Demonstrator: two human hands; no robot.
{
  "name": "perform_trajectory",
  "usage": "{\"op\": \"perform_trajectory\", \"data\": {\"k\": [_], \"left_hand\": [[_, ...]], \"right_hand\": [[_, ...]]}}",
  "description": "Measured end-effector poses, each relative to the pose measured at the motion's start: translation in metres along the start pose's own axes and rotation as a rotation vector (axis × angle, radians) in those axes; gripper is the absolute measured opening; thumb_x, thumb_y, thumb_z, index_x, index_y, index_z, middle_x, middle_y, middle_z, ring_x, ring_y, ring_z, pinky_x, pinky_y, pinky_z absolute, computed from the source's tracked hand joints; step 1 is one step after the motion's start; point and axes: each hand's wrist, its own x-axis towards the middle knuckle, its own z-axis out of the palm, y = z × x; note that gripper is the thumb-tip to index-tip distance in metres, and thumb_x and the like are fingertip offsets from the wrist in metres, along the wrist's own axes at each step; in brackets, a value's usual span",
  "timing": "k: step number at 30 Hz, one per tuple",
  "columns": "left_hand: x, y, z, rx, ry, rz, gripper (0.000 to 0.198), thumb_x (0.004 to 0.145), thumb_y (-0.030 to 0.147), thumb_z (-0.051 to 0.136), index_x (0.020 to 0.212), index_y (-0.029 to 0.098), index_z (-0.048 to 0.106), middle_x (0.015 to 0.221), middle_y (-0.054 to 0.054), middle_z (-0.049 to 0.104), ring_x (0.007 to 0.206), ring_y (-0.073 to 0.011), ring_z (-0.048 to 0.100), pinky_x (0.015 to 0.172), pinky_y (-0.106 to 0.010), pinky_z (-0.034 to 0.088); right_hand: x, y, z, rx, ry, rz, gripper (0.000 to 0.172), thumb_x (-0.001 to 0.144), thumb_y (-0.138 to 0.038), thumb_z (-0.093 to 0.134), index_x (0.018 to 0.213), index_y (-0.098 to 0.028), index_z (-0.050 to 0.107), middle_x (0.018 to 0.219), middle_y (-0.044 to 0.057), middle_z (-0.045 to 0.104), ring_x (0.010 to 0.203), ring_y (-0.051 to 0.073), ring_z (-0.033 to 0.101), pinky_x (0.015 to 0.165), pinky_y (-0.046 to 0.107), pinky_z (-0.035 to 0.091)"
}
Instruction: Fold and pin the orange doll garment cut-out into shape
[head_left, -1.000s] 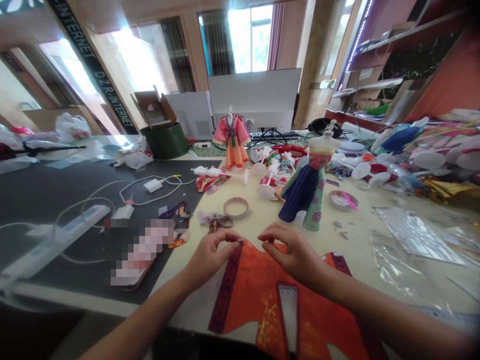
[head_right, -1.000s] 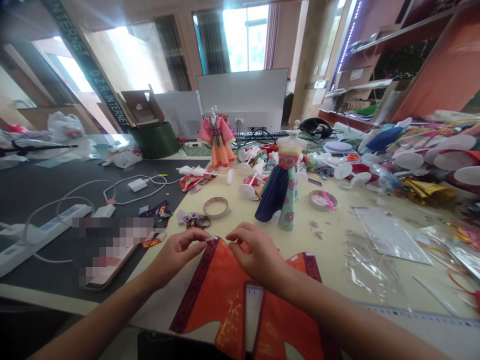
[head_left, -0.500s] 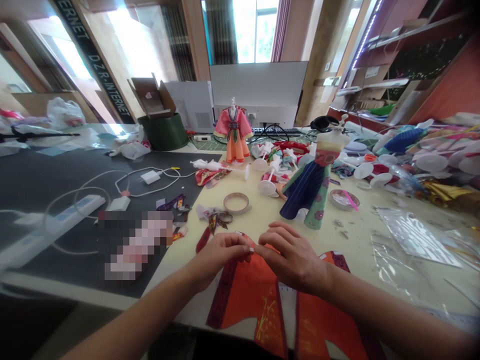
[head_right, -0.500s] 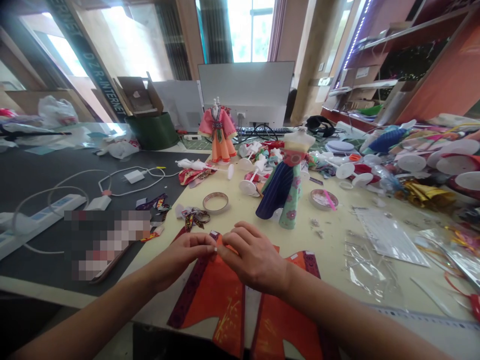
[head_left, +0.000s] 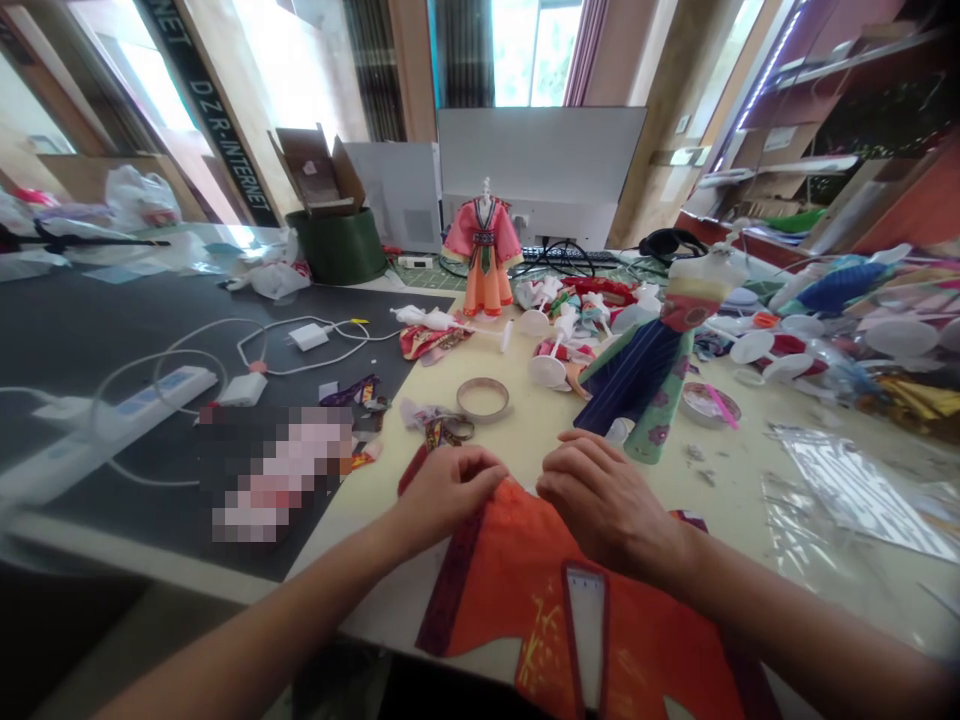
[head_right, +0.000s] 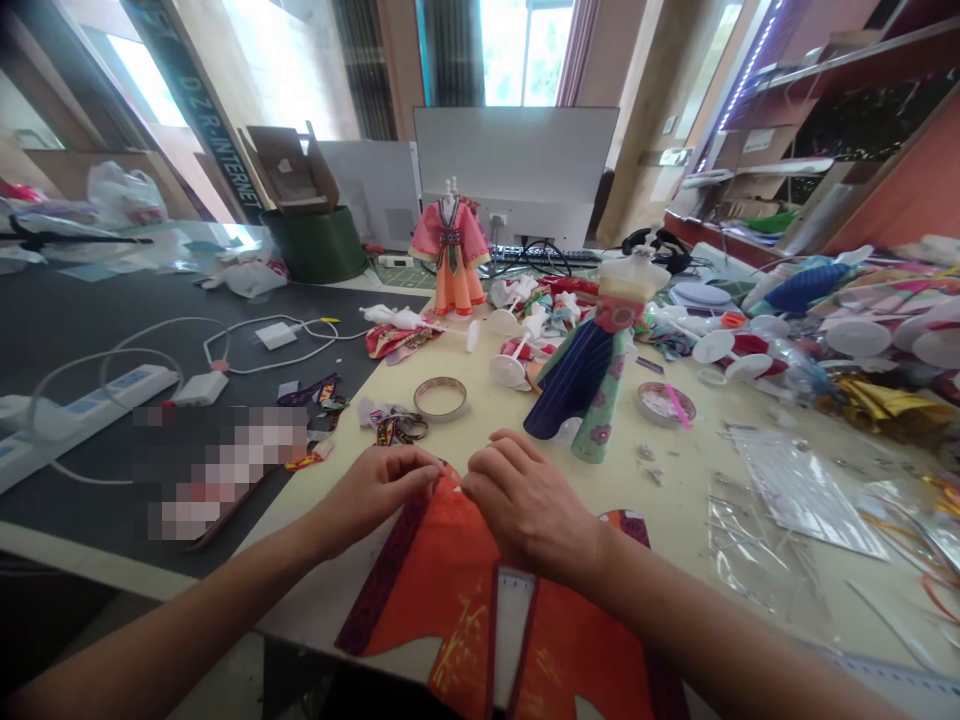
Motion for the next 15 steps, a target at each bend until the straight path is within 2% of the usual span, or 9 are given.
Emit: {"op": "perform_trajectory", "data": {"k": [3,5,7,9,15], "left_hand": [[-0.005,-0.015,0.002,0.286,0.092,0.299,0.015,0.082,0.021,0.051,0.082,0.015,0.065,0.079,-0.004,0.067,0.075,-0.017,0.057,0.07,-0.03,0.044],[-0.008,-0.025,0.006,0.432,0.103,0.536,0.013,0.082,0.016,0.051,0.084,0.014,0.064,0.089,-0.007,0.068,0.088,-0.02,0.058,0.083,-0.034,0.044],[-0.008,-0.032,0.009,0.536,0.096,0.688,0.012,0.082,0.014,0.05,0.086,0.013,0.062,0.096,-0.008,0.068,0.096,-0.0218,0.057,0.088,-0.036,0.043],[-0.007,-0.037,0.011,0.605,0.09,0.746,0.011,0.083,0.014,0.051,0.086,0.012,0.062,0.098,-0.009,0.068,0.096,-0.0224,0.058,0.087,-0.037,0.044],[-0.005,-0.041,0.011,0.667,0.087,0.759,0.012,0.083,0.015,0.05,0.082,0.011,0.061,0.102,-0.01,0.067,0.093,-0.0221,0.059,0.083,-0.037,0.046]], "right_hand": [[-0.003,0.005,0.008,0.011,-0.044,0.066,0.02,0.089,-0.006,0.039,0.081,-0.013,0.057,0.081,0.006,0.054,0.078,0.016,0.047,0.085,0.037,0.04],[-0.003,0.007,0.016,0.019,-0.082,0.07,0.022,0.09,-0.007,0.038,0.08,-0.013,0.057,0.081,0.007,0.053,0.077,0.017,0.046,0.08,0.036,0.04],[-0.002,0.009,0.025,0.024,-0.097,0.07,0.022,0.09,-0.008,0.038,0.08,-0.013,0.057,0.08,0.008,0.053,0.076,0.018,0.044,0.076,0.034,0.04],[0.0,0.011,0.033,0.026,-0.097,0.077,0.022,0.09,-0.009,0.039,0.08,-0.013,0.057,0.081,0.008,0.054,0.076,0.018,0.043,0.074,0.034,0.04],[0.005,0.016,0.047,0.018,-0.094,0.055,0.02,0.09,-0.01,0.039,0.081,-0.014,0.057,0.079,0.007,0.054,0.075,0.018,0.042,0.074,0.034,0.039]]}}
